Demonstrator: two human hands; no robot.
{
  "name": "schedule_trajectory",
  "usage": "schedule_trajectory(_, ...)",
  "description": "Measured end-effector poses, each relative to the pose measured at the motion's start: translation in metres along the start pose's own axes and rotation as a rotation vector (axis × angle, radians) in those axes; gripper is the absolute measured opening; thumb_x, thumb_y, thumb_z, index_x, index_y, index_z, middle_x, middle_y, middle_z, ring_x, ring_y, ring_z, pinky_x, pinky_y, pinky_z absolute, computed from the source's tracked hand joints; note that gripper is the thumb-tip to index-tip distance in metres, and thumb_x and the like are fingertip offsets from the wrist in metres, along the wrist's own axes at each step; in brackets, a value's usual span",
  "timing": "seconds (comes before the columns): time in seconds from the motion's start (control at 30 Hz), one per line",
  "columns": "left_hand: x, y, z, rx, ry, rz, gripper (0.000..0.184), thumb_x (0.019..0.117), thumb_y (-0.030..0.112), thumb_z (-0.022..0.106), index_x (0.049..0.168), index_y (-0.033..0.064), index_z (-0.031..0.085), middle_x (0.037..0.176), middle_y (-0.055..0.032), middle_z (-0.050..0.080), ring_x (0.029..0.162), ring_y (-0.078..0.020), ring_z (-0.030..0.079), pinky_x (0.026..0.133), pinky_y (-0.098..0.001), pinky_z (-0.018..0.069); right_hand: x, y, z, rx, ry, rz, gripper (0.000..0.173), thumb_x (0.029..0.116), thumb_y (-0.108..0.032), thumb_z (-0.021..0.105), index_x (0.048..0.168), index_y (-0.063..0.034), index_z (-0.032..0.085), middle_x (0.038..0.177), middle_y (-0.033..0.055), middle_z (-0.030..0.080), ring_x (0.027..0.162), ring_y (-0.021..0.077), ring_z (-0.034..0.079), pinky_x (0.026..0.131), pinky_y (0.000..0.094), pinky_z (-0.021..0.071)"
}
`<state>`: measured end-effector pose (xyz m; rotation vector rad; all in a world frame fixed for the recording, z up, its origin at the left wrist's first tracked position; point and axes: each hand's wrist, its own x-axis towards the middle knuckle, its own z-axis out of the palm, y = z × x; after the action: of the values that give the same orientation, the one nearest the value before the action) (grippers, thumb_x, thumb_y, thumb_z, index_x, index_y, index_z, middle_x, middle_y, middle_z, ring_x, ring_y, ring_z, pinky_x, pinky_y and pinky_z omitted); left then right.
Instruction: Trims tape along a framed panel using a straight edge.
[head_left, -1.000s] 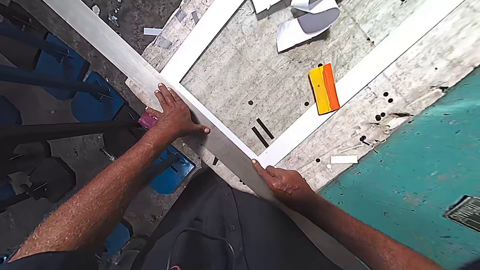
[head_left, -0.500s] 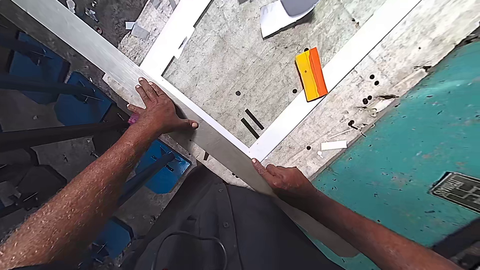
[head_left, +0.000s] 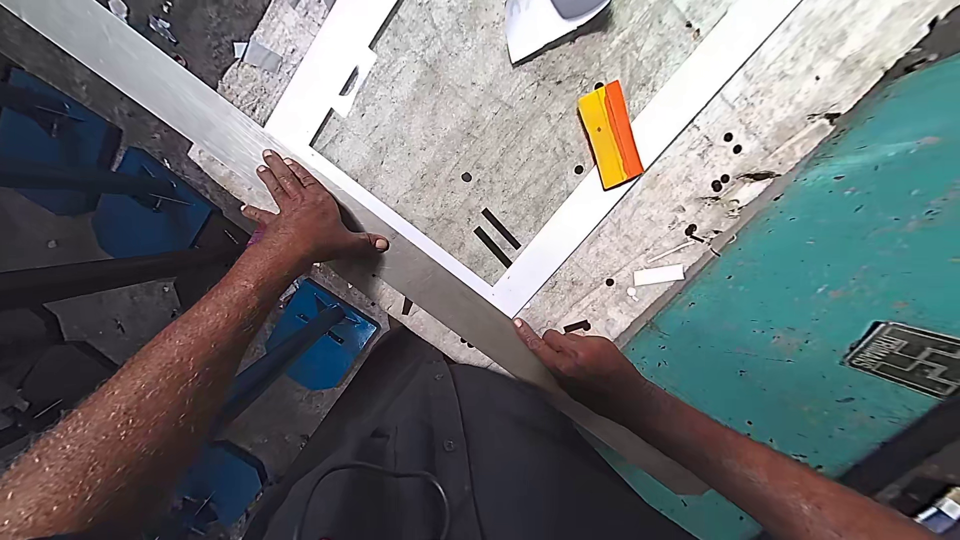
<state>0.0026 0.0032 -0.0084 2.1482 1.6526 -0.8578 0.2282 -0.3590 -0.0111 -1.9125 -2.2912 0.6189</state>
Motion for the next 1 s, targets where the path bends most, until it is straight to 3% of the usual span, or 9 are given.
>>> schedule_trajectory(0.23, 0.004, -0.003, 0.008, 0.005, 0.032, 0.002, 0.178, 0.0388, 0.085, 0.084, 0.157, -0.0137, -0.006, 0.164, -0.0360, -0.017, 0.155, -0.0534, -0.004, 0.109, -0.0839, 0.0170, -0.020, 0.004, -0.005, 0.042, 0.030, 0.031, 0.046, 0.0983, -0.004, 0.049, 0.142, -0.0101, 0.062, 0.072, 0.0099, 0.062, 0.050, 0.0236, 0.060, 0.042, 0.0358, 0.0467)
schedule_trajectory(0.3, 0.007, -0.004, 0.010, 0.004, 0.065, 0.011, 0.178, 0.0378, 0.087, 0.082, 0.157, -0.0141, -0.004, 0.165, -0.0365, -0.013, 0.154, -0.0540, -0.002, 0.109, -0.0837, 0.0184, -0.016, 0.003, -0.013, 0.071, 0.121, 0.092, 0.044, 0.1024, -0.012, 0.048, 0.145, -0.0124, 0.060, 0.069, 0.0073, 0.059, 0.048, 0.0216, 0.055, 0.041, 0.0351, 0.0428)
schedule_trajectory(0.37, 0.005, -0.006, 0.012, 0.006, 0.065, 0.017, 0.178, 0.0387, 0.087, 0.082, 0.157, -0.0139, -0.004, 0.165, -0.0361, -0.013, 0.155, -0.0534, -0.002, 0.110, -0.0828, 0.0179, -0.015, -0.005, -0.012, 0.141, 0.184, 0.192, 0.044, 0.1074, -0.025, 0.046, 0.149, -0.0118, 0.056, 0.071, 0.0075, 0.067, 0.050, 0.0221, 0.061, 0.043, 0.0379, 0.0476)
schedule_trajectory(0.47, 0.000, -0.010, 0.011, 0.011, 0.098, 0.053, 0.176, 0.0400, 0.089, 0.080, 0.157, -0.0133, -0.001, 0.165, -0.0364, -0.009, 0.155, -0.0535, 0.001, 0.109, -0.0839, 0.0181, -0.016, -0.016, 0.004, 0.342, 0.237, 0.391, 0.041, 0.1087, -0.034, 0.047, 0.139, -0.0115, 0.064, 0.097, 0.0098, 0.077, 0.079, 0.0221, 0.075, 0.067, 0.0403, 0.0606)
schedule_trajectory(0.53, -0.005, -0.018, 0.012, 0.010, 0.154, 0.104, 0.174, 0.0408, 0.093, 0.075, 0.158, -0.0120, 0.002, 0.166, -0.0358, -0.004, 0.155, -0.0530, 0.005, 0.109, -0.0846, 0.0168, -0.014, -0.029, 0.016, 0.525, 0.271, 0.539, 0.038, 0.1091, -0.036, 0.047, 0.125, -0.0108, 0.070, 0.107, 0.0077, 0.076, 0.093, 0.0174, 0.074, 0.082, 0.0353, 0.0610)
schedule_trajectory(0.6, -0.004, -0.030, 0.021, 0.025, 0.287, 0.197, 0.172, 0.0405, 0.104, 0.059, 0.158, -0.0117, 0.010, 0.165, -0.0373, 0.007, 0.153, -0.0536, 0.013, 0.109, -0.0833, 0.0173, -0.010, -0.042, 0.028, 0.580, 0.329, 0.636, 0.039, 0.1069, -0.039, 0.050, 0.122, -0.0088, 0.070, 0.107, 0.0091, 0.074, 0.092, 0.0186, 0.072, 0.081, 0.0358, 0.0602)
schedule_trajectory(0.67, 0.001, -0.049, 0.035, -0.010, 0.423, 0.363, 0.160, 0.0500, 0.107, 0.048, 0.159, -0.0068, 0.018, 0.165, -0.0343, 0.016, 0.153, -0.0524, 0.016, 0.113, -0.0810, 0.0125, -0.007, -0.055, 0.040, 0.508, 0.362, 0.691, 0.045, 0.0997, -0.049, 0.059, 0.123, -0.0120, 0.070, 0.104, 0.0101, 0.074, 0.087, 0.0226, 0.072, 0.072, 0.0403, 0.0592)
schedule_trajectory(0.8, 0.027, -0.089, 0.041, -0.155, 0.509, 0.843, 0.115, 0.0712, 0.088, 0.062, 0.151, 0.0079, 0.048, 0.156, -0.0258, 0.042, 0.150, -0.0452, 0.031, 0.119, -0.0739, 0.0121, 0.000, -0.070, 0.062, 0.310, 0.416, 0.739, 0.059, 0.0943, -0.060, 0.062, 0.138, -0.0208, 0.067, 0.092, 0.0116, 0.068, 0.069, 0.0253, 0.066, 0.053, 0.0404, 0.0496)
schedule_trajectory(1.0, 0.053, -0.097, 0.037, -0.097, 0.488, 1.069, 0.104, 0.0717, 0.088, 0.063, 0.151, 0.0218, 0.052, 0.148, -0.0193, 0.052, 0.148, -0.0396, 0.035, 0.121, -0.0685, 0.0129, 0.000, -0.081, 0.072, 0.272, 0.443, 0.769, 0.065, 0.0904, -0.065, 0.065, 0.142, -0.0259, 0.063, 0.110, 0.0141, 0.065, 0.083, 0.0249, 0.065, 0.056, 0.0365, 0.0500)
